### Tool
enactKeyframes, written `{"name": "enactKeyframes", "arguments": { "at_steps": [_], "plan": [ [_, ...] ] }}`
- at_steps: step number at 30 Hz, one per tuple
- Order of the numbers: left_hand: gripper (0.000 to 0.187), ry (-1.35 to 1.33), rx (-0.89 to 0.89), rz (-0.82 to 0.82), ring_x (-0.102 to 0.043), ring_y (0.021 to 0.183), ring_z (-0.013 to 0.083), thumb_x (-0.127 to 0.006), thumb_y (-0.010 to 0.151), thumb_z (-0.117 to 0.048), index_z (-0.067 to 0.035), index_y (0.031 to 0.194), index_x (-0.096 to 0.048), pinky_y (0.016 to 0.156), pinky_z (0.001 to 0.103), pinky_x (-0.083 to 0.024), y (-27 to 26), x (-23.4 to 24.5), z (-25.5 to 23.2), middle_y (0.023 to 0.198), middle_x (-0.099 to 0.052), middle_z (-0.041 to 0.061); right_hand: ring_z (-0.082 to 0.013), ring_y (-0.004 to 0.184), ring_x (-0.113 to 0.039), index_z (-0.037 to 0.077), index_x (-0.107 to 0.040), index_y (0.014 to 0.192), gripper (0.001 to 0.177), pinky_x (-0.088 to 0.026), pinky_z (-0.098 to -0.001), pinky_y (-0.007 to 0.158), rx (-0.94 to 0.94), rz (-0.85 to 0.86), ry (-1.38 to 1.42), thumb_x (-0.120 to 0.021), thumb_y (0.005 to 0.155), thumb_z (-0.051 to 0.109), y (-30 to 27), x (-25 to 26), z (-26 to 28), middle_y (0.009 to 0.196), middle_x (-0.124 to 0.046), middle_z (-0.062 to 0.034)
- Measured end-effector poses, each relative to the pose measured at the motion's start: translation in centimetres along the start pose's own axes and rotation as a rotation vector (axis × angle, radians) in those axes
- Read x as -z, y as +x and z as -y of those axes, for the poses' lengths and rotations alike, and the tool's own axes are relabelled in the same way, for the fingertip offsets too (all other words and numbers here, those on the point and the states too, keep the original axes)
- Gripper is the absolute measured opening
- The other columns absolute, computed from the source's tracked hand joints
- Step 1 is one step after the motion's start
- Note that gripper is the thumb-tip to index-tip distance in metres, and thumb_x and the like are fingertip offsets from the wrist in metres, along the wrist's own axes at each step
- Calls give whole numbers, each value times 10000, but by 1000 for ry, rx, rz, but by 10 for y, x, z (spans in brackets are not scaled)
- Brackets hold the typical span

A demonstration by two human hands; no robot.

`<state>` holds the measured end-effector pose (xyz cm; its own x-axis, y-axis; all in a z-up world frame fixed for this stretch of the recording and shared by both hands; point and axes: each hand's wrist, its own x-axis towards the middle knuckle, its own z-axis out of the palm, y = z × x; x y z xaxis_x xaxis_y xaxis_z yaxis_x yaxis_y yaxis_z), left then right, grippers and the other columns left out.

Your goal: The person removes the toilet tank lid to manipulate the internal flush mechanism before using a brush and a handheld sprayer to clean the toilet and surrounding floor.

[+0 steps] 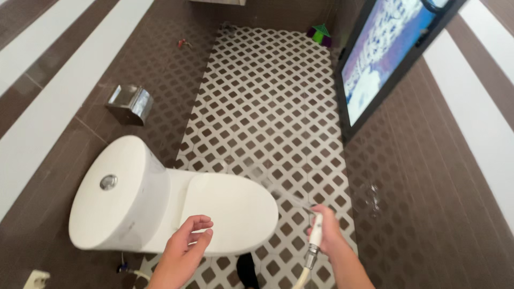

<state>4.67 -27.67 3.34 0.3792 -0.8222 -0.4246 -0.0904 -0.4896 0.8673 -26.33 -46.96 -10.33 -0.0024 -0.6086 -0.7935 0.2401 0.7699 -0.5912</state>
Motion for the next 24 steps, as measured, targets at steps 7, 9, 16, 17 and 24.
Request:
{"name": "enactKeyframes", "arguments": {
  "at_steps": [7,9,16,17,24],
  "plan": [
    [312,16,19,-33,-689,1095,215,-639,905,-254,-119,1186,-647,874,349,-544,69,20,-31,1235,-665,35,-240,479,-511,64,-495,787,355,-427,-407,422,-4,62,-184,-684,785,364,40,-101,46,593,-447,-77],
    [315,18,27,-47,-693,1088,206,-637,905,-258,-119,1188,-643,871,351,-546,80,23,-33,1229,-671,40,-239,482,-516,61,-505,816,350,-434,-403,424,-8,97,-212,-676,788,365,42,-116,48,599,-457,-83],
    [340,-7,30,-85,-688,1050,194,-653,887,-254,-130,1203,-640,879,348,-538,106,27,-22,1239,-671,34,-236,493,-544,35,-537,888,363,-453,-400,439,-6,166,-262,-687,766,343,20,-198,36,677,-506,-70],
    [339,-14,32,-90,-688,1054,190,-649,889,-253,-131,1206,-639,879,348,-539,109,28,-18,1240,-668,32,-249,486,-553,16,-540,873,379,-455,-406,430,9,168,-267,-693,764,346,18,-205,35,675,-510,-82],
    [339,-73,40,-145,-686,1051,210,-657,891,-233,-114,1209,-643,864,358,-559,122,28,-5,1223,-719,56,-283,481,-609,-17,-586,788,387,-498,-418,438,135,90,-388,-711,777,349,12,-212,32,652,-571,-143]
  ]
}}
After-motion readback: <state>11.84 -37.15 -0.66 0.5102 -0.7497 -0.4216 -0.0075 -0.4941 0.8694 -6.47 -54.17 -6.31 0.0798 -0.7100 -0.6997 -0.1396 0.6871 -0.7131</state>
